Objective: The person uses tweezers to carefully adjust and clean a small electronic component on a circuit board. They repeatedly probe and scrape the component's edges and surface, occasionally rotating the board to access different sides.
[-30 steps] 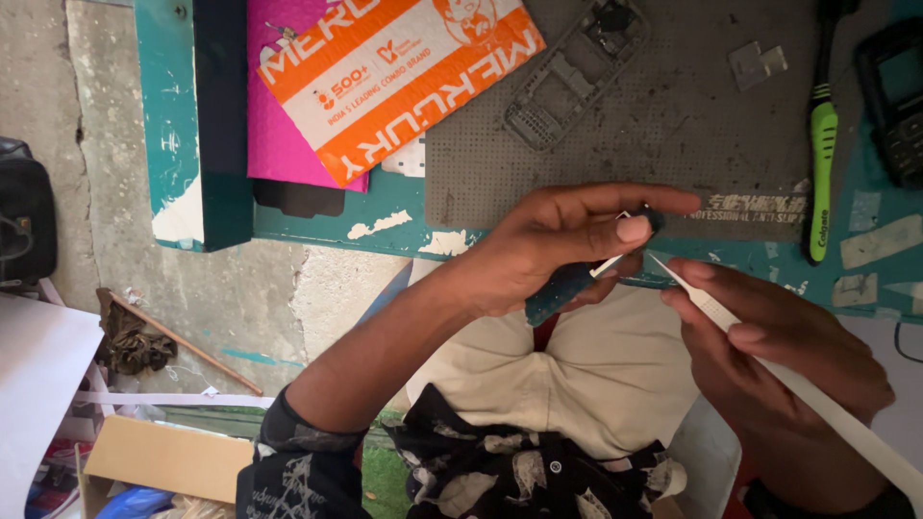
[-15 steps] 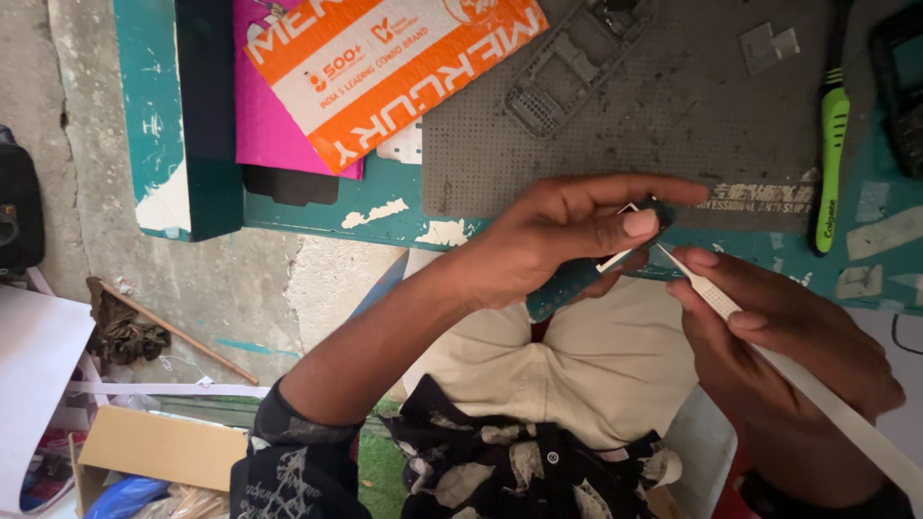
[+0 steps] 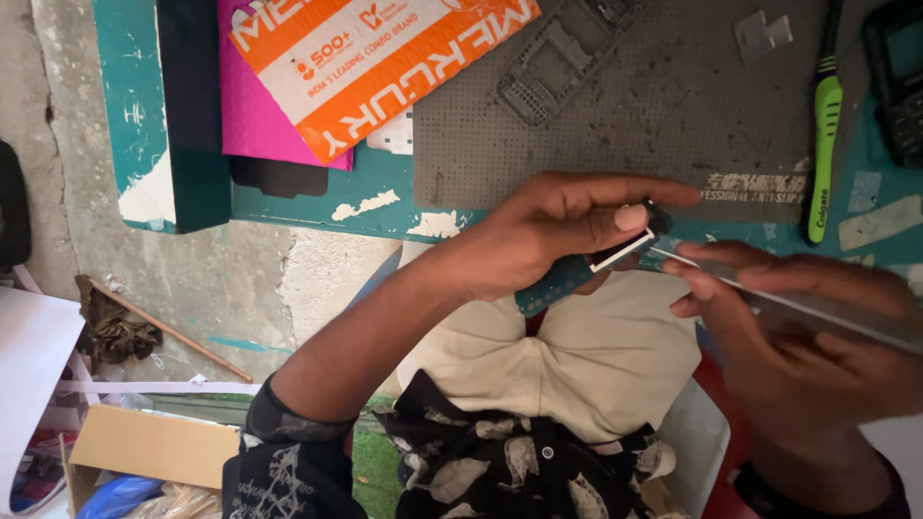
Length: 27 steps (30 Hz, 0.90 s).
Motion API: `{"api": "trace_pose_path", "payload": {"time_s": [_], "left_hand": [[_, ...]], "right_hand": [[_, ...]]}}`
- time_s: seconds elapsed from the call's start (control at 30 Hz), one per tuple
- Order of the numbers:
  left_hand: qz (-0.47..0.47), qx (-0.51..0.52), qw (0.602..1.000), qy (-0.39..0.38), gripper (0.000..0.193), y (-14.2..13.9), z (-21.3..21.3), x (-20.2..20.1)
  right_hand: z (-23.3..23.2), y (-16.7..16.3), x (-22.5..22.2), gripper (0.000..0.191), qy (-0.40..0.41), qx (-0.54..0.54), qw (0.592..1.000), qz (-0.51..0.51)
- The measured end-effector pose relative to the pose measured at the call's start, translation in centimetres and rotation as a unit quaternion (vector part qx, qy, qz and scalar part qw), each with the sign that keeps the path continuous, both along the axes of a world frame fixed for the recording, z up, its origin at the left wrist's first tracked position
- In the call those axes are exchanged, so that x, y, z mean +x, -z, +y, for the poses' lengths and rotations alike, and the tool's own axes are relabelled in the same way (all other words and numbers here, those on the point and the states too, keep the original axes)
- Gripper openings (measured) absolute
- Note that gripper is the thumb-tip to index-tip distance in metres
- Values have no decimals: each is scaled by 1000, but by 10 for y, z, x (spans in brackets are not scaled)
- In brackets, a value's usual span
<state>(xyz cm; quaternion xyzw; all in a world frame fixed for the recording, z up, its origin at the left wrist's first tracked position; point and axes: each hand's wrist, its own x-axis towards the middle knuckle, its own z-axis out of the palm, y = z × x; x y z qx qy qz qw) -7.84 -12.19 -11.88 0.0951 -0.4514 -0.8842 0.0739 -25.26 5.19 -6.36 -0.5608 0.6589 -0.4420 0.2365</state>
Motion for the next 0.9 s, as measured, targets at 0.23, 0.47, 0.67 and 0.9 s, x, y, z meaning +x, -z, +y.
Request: {"api": "trace_pose_path", "payload": {"time_s": [0.23, 0.47, 0.67, 0.9], "left_hand": [[10, 23, 999, 20, 44, 1, -1, 2], [27, 142, 988, 61, 45, 3, -7, 6], [75, 221, 970, 73, 41, 4, -14, 10], [69, 221, 971, 66, 42, 9, -16, 11]], "right_hand": [[-16, -13, 8, 23, 32, 1, 998, -58], [23, 20, -6, 25, 74, 10, 987, -144], [68, 53, -26, 32, 90, 13, 980, -175], [83, 78, -44, 38, 83, 85, 988, -100]]}}
